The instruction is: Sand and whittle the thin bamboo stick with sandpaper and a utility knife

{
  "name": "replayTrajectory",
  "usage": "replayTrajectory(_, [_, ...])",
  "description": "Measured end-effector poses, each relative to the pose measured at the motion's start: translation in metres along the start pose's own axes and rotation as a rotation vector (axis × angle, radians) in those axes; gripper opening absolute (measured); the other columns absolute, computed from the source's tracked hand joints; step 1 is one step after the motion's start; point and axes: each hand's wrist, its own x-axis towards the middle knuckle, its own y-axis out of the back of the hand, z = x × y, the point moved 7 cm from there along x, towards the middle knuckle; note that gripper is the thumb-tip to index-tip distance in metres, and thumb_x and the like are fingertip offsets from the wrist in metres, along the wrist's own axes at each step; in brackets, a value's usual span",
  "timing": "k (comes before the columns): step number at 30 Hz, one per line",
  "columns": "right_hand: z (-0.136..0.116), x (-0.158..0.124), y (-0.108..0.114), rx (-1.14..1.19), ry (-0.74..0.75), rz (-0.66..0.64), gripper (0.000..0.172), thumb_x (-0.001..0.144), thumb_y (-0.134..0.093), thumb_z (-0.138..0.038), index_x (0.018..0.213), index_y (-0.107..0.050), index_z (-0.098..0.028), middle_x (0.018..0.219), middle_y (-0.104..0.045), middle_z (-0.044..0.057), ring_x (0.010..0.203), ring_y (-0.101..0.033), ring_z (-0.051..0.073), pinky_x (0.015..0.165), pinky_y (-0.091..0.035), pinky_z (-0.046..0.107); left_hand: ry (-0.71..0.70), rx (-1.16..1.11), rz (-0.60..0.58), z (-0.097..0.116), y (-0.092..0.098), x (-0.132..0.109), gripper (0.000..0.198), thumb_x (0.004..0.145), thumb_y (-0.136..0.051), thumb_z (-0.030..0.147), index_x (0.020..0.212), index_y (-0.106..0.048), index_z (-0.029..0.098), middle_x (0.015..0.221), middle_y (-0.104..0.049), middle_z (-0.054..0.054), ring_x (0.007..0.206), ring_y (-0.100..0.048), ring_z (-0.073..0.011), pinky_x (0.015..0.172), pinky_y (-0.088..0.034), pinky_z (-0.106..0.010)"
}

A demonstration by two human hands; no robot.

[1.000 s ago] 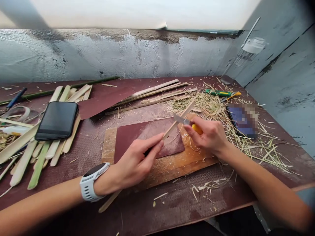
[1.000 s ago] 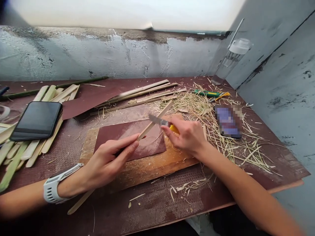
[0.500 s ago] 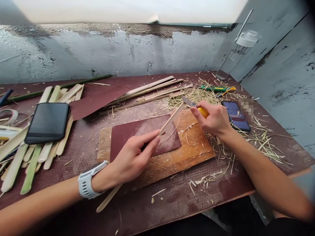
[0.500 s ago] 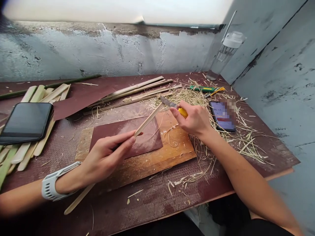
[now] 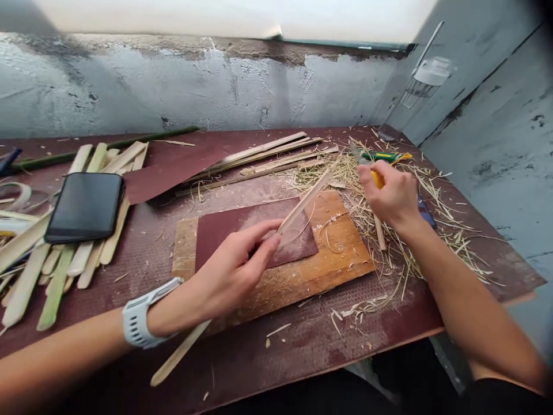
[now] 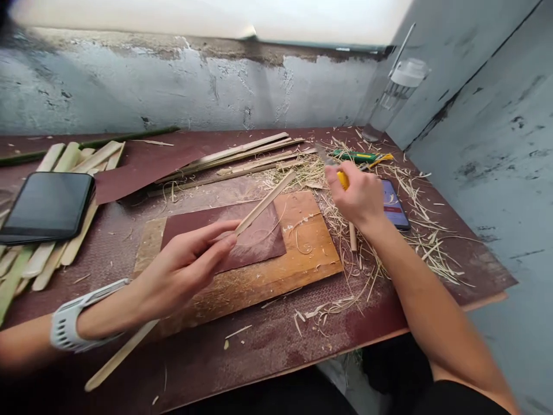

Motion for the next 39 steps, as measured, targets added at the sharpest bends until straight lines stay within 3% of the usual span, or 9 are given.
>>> replayTrajectory(3, [-0.029,-0.012,-0.009,0.073,0.098,-0.116,0.054,0.103,-0.037,-0.071,0.095,-0.065,-0.025,0.068,-0.061,0.005,0.060,-0.051,0.022,0.059,-0.027,0.035,0.065,-0.062,-0.009,-0.009,0.000,0.004,0.049,0.109,-0.047,0.040,0.151,-0.056,0.016,0.056,-0.045,0.009,0.043,-0.043,-0.0079,0.041,-0.036,-0.017])
replayTrajectory(7, [-0.053,-0.025,-0.009,0.137,0.146,-0.158,0.050,0.105,-0.035,-0.068,0.092,-0.056,-0.025,0.062,-0.056,0.002,0.055,-0.048,0.020,0.056,-0.027,0.034,0.118,-0.178,-0.014,-0.023,-0.001,0.012,0.059,0.106,-0.055,0.053,0.153,-0.051,0.017,0.053,-0.043,0.011,0.037,-0.050,-0.0100,0.038,-0.042,-0.018])
replayTrajectory(12, [-0.067,-0.034,-0.005,0.168,0.238,-0.161,0.048,0.103,-0.039,-0.068,0.078,-0.044,-0.027,0.055,-0.046,-0.002,0.048,-0.043,0.017,0.052,-0.026,0.032,0.138,-0.320,-0.106,-0.024,-0.009,0.012,0.043,0.107,-0.054,0.051,0.129,-0.064,0.015,0.082,-0.063,0.000,0.046,-0.056,-0.0077,0.042,-0.046,-0.019])
replayTrajectory(14, [-0.070,-0.037,-0.006,0.173,0.260,-0.161,0.047,0.103,-0.040,-0.067,0.078,-0.045,-0.027,0.053,-0.044,-0.003,0.047,-0.044,0.017,0.052,-0.026,0.032,0.084,-0.257,-0.109,-0.019,-0.008,0.011,0.039,0.108,-0.053,0.048,0.125,-0.066,0.015,0.085,-0.062,-0.001,0.050,-0.052,-0.0066,0.043,-0.042,-0.018])
replayTrajectory(20, [-0.080,-0.044,-0.010,0.193,0.310,-0.198,0.046,0.105,-0.041,-0.064,0.085,-0.056,-0.025,0.051,-0.046,-0.003,0.048,-0.049,0.018,0.052,-0.028,0.032,-0.106,0.017,0.016,-0.006,0.002,0.009,0.039,0.108,-0.052,0.038,0.135,-0.069,0.016,0.074,-0.055,0.003,0.063,-0.041,-0.0088,0.055,-0.036,-0.018])
replayTrajectory(26, [-0.068,-0.035,-0.008,0.084,0.272,-0.155,0.051,0.103,-0.041,-0.069,0.079,-0.053,-0.025,0.056,-0.051,0.000,0.049,-0.045,0.017,0.052,-0.024,0.032,-0.145,0.129,0.118,-0.002,0.006,0.009,0.039,0.104,-0.056,0.036,0.126,-0.077,0.012,0.073,-0.060,0.001,0.063,-0.044,-0.0098,0.058,-0.040,-0.020])
replayTrajectory(33, [-0.063,-0.028,-0.017,0.038,0.262,-0.163,0.055,0.101,-0.039,-0.073,0.079,-0.056,-0.025,0.056,-0.050,0.001,0.051,-0.045,0.018,0.053,-0.023,0.032,-0.098,0.082,0.108,-0.005,0.007,0.013,0.039,0.104,-0.056,0.037,0.127,-0.076,0.013,0.070,-0.056,0.002,0.061,-0.040,-0.0095,0.054,-0.036,-0.020])
replayTrajectory(36, [-0.039,-0.014,-0.015,0.059,0.158,-0.145,0.055,0.101,-0.039,-0.072,0.080,-0.058,-0.026,0.058,-0.053,0.002,0.052,-0.046,0.019,0.054,-0.025,0.033,-0.134,0.058,0.095,0.004,0.007,0.006,0.038,0.105,-0.056,0.035,0.129,-0.076,0.013,0.065,-0.049,0.004,0.057,-0.036,-0.0086,0.051,-0.032,-0.020])
replayTrajectory(39, [-0.015,-0.004,0.002,0.086,0.008,-0.025,0.054,0.101,-0.041,-0.071,0.070,-0.047,-0.027,0.053,-0.046,0.001,0.049,-0.040,0.018,0.054,-0.024,0.035,-0.232,0.133,0.125,0.016,0.010,0.001,0.036,0.104,-0.058,0.029,0.133,-0.074,0.014,0.066,-0.049,0.004,0.057,-0.036,-0.0080,0.052,-0.032,-0.020])
